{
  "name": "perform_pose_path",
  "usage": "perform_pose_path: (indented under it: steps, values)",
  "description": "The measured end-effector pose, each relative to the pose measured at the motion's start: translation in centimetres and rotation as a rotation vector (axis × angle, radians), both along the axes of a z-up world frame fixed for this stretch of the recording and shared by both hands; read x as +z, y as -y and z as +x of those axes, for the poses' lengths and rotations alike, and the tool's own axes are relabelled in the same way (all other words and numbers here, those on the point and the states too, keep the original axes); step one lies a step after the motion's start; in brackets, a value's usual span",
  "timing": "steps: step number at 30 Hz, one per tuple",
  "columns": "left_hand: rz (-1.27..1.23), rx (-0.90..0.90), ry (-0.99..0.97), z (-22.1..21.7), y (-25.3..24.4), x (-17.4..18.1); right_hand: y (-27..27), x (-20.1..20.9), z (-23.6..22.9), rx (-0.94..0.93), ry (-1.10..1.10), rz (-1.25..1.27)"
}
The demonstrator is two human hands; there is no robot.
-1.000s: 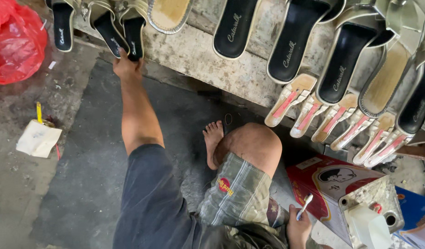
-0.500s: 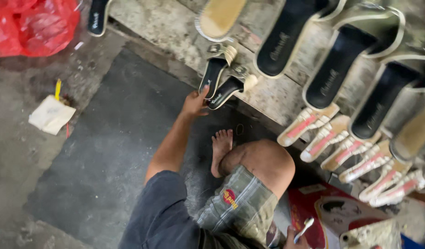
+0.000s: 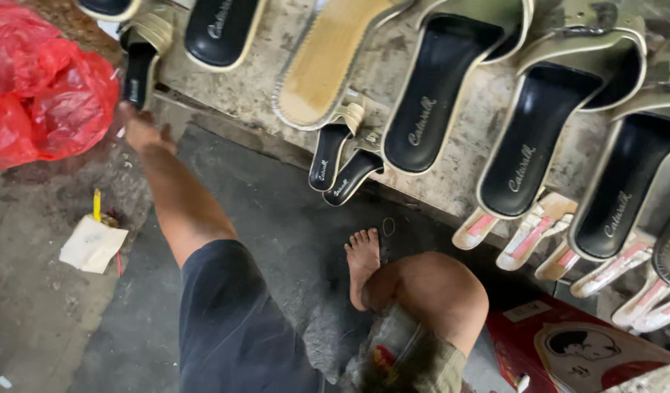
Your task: The person sits on the floor and cleans several beige sandals with pink straps using a toothbrush and a white liquid from a container. They pick up each sandal, scrub the straps and sole, and place them back on a nearby wooden shelf.
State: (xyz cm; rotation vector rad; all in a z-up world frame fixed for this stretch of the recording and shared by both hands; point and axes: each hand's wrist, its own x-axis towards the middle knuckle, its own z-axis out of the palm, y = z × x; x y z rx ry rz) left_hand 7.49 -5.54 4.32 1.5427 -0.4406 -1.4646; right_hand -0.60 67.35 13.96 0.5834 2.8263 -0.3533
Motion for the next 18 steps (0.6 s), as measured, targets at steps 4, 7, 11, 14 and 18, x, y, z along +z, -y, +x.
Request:
perform_pose_path:
  steps: [4,7,11,14,18]
  values:
    - [-0.348,0.201,-0.106,0.1,-1.9,0.7,-1.6,0.0,-0.8,0.017,0.009,-0.014]
    - [-0.377,0.29,-0.084,0.5,-4.2,1.8,-2.9,0.0,-2.0,0.065,-0.012,-0.049]
    - [-0.401,0.31,-0.109,3.9,-10.7,2.8,-5.8,0.3,-1.5,0.156,-0.107,-0.141]
    - [-0.344,0.097,-0.213,7.0,-16.5,3.7,-7.0,0.0,-1.8,0.296,-0.31,-0.318]
    - [-0.206,-0.398,-0.432,12.3,-25.5,4.5,-9.8,1.3,-0.1,0.338,-0.358,-0.514]
